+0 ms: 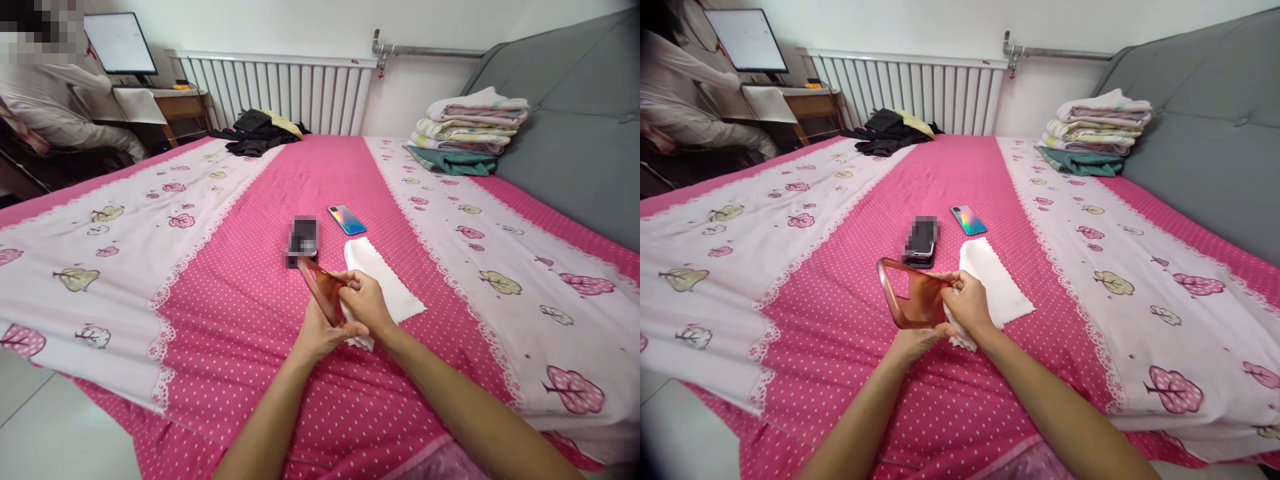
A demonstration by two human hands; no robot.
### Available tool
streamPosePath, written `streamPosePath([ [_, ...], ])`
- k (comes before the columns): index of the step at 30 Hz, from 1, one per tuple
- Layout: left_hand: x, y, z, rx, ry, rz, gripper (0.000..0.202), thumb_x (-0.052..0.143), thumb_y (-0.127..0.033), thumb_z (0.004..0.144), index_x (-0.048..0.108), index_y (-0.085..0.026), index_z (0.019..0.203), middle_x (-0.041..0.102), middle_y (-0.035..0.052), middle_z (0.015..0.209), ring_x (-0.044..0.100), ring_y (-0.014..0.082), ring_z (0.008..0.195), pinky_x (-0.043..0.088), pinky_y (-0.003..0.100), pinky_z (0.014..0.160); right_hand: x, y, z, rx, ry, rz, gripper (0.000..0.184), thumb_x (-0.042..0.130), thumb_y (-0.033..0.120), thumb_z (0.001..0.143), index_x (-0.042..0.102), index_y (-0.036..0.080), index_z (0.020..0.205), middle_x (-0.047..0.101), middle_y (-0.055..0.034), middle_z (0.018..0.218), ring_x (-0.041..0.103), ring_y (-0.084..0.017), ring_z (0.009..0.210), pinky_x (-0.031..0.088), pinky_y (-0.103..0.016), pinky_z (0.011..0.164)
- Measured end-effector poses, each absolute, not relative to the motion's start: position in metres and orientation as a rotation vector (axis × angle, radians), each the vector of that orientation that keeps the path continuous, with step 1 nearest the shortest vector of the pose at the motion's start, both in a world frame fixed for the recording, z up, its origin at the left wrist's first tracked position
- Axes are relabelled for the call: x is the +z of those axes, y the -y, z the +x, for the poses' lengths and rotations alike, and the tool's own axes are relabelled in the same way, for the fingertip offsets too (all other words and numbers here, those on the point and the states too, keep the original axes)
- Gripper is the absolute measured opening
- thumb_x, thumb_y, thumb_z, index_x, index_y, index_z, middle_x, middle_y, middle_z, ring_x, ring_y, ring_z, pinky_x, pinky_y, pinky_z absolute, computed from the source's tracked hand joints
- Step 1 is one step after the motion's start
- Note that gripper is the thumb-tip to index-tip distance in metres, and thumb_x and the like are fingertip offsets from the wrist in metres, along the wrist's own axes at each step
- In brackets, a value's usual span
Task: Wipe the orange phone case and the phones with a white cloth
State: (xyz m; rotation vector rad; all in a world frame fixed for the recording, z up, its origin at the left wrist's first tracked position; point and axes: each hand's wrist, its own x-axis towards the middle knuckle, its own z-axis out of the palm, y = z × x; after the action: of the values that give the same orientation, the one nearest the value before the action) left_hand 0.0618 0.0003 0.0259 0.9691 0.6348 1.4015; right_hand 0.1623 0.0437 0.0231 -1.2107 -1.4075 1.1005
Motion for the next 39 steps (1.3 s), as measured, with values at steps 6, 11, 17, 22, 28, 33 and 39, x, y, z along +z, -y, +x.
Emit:
streamPosePath([
  [6,0.021,-0.007,0.051,1.537,-0.642,1.199,0.076,0.08,-0.049,0.054,0.047,-0.026,0.119,0.051,0.009,0.125,0.046,0.0267,0.121,0.034,0.04,0.105,0.021,-0.042,0.163,1.25,1.308,-1.089,0.022,0.062,0.028,0.067,0.051,0.02,0.085,0.062,0.0029,0.066,0.057,-0.012,0.056,0.042,-0.022,0.053],
  [11,0.02,-0.009,0.04,1.628,-0.698,1.22,0.073,0.076,-0.051,0.059,0.044,-0.031,0.122,0.046,0.0081,0.13,0.041,0.0262,0.125,0.032,0.039,0.106,0.025,-0.04,0.162,1.243,1.304,-1.106,0.021,0.067,0.032,0.067,0.051,0.019,0.072,0.053,0.0047,0.063,0.045,-0.008,0.047,0.035,-0.021,0.046],
  [17,0.023,-0.01,0.037,1.65,-0.702,1.149,0.079,0.077,-0.051,0.058,0.043,-0.031,0.126,0.045,0.0077,0.132,0.038,0.0276,0.128,0.034,0.039,0.104,0.035,-0.038,0.161,1.286,1.252,-1.076,0.027,0.074,0.036,0.06,0.058,0.017,0.07,0.058,0.0016,0.063,0.055,-0.012,0.057,0.043,-0.024,0.055],
  [22,0.025,-0.007,0.036,1.647,-0.672,1.033,0.081,0.076,-0.057,0.054,0.05,-0.029,0.125,0.054,0.0066,0.124,0.045,0.0258,0.122,0.036,0.034,0.102,0.039,-0.037,0.163,1.389,1.22,-0.996,0.029,0.077,0.037,0.059,0.063,0.016,0.073,0.066,-0.0016,0.071,0.061,-0.014,0.064,0.048,-0.026,0.063],
  [28,0.027,-0.007,0.035,1.618,-0.616,0.857,0.082,0.07,-0.066,0.054,0.052,-0.027,0.125,0.061,0.0062,0.111,0.053,0.024,0.111,0.043,0.033,0.093,0.039,-0.035,0.164,1.439,1.297,-0.882,0.025,0.076,0.035,0.064,0.066,0.018,0.078,0.069,-0.0023,0.075,0.063,-0.014,0.069,0.05,-0.026,0.068],
  [33,0.029,-0.006,0.04,1.557,-0.664,0.725,0.083,0.065,-0.071,0.053,0.057,-0.022,0.119,0.066,0.0062,0.098,0.062,0.024,0.094,0.049,0.034,0.081,0.041,-0.031,0.161,1.488,1.392,-0.827,0.024,0.075,0.034,0.065,0.067,0.018,0.082,0.07,-0.0016,0.078,0.064,-0.014,0.07,0.05,-0.025,0.067],
  [39,0.026,-0.003,0.048,1.456,-0.719,0.697,0.087,0.064,-0.074,0.051,0.058,-0.018,0.118,0.069,0.0092,0.097,0.064,0.0272,0.093,0.048,0.037,0.082,0.039,-0.026,0.157,1.511,1.486,-0.812,0.017,0.071,0.031,0.068,0.067,0.018,0.079,0.068,-0.0001,0.073,0.062,-0.012,0.065,0.048,-0.024,0.062],
])
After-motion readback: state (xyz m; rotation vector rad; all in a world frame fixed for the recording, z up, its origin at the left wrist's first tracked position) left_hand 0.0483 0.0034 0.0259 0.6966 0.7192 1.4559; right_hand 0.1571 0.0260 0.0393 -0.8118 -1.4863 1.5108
